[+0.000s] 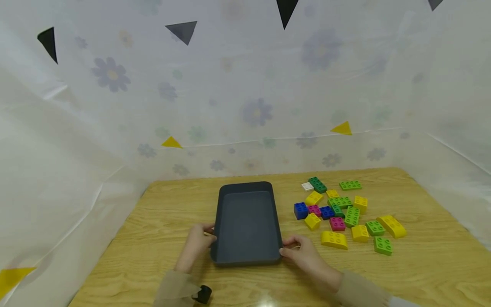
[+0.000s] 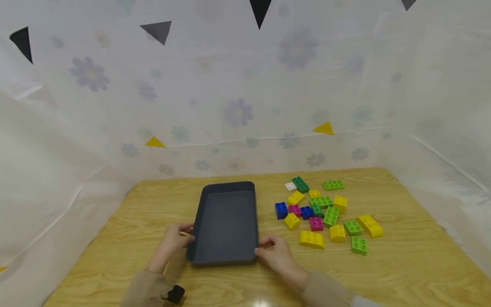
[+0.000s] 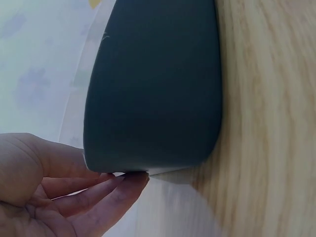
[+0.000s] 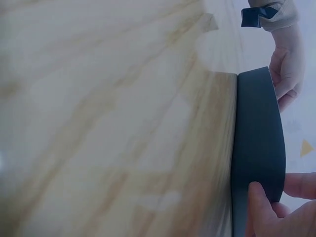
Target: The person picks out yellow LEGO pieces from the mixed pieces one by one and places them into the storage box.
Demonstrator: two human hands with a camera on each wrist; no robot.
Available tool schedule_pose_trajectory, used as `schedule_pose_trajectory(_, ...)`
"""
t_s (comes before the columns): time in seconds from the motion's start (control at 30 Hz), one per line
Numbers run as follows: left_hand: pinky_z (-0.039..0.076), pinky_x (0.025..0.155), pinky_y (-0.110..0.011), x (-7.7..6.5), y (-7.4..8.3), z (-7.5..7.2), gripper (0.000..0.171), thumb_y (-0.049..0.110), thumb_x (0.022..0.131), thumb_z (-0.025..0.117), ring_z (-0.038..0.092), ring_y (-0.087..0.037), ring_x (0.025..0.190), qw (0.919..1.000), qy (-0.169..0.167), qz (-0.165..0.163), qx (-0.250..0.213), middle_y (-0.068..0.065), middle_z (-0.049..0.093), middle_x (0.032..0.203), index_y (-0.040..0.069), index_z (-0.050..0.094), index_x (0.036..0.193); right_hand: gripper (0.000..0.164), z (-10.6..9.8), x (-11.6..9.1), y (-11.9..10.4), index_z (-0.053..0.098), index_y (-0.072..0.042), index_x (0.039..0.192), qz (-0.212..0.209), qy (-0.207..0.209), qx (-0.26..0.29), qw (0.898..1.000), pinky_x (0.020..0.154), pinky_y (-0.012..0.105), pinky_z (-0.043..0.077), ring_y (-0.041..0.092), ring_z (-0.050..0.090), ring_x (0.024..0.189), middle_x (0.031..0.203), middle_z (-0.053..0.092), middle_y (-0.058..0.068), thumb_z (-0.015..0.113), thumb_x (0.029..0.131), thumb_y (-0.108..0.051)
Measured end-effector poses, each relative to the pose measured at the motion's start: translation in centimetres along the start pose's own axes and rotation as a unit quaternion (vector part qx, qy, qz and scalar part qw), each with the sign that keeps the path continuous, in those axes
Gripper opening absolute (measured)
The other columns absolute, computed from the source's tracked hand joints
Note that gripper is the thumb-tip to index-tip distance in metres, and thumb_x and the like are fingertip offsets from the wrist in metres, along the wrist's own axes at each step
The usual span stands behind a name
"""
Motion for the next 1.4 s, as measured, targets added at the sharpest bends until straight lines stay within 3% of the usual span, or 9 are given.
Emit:
schedule_pose_trajectory(0.4, 0.054, 0.057, -0.031, -0.4, 0.7, 0.6, 0.046, -0.01, 0.079, 0.058, 0.061, -0.018, 0.072, 0.9994, -0.032, -0.012, -0.007, -0.022, 0.062, 0.096, -0.01, 0.053, 0.124, 0.018, -0.8, -0.5, 0.5, 0.06, 0.005, 0.095, 0.018, 0.003, 0.009, 1.0, 0.064, 0.026, 0.052, 0.015, 0.053, 0.07, 0.086, 0.058, 0.01, 0.067, 0.078, 0.003)
schedule_pose_trajectory(0.9, 0.054, 0.056, -0.029, -0.9, 1.7, 1.3, 0.044, -0.012, 0.077, 0.058, 0.062, -0.02, 0.071, 0.9994, -0.03, 0.011, -0.012, -0.024, 0.062, 0.094, -0.012, 0.055, 0.121, 0.019, -1.7, -1.2, 1.0, 0.059, 0.005, 0.096, 0.032, 0.004, 0.0, 0.999, 0.066, 0.026, 0.053, 0.015, 0.054, 0.071, 0.09, 0.059, 0.012, 0.066, 0.079, 0.002)
schedule_pose_trajectory(1.4, 0.054, 0.054, -0.027, -1.2, 1.5, 2.2, 0.043, -0.014, 0.075, 0.059, 0.064, -0.022, 0.069, 0.9974, -0.039, 0.05, -0.035, -0.025, 0.063, 0.091, -0.013, 0.056, 0.118, 0.02, -2.6, -2.0, 1.5, 0.059, 0.004, 0.097, 0.043, 0.008, 0.004, 0.999, 0.066, 0.025, 0.05, 0.016, 0.053, 0.074, 0.09, 0.059, 0.01, 0.067, 0.079, 0.0)
Point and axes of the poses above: each hand's wrist, its own x-axis towards the middle knuckle, its own z-axis out of the palm, y = z × x, the point moved 2 cm from there along x, towards the middle knuckle
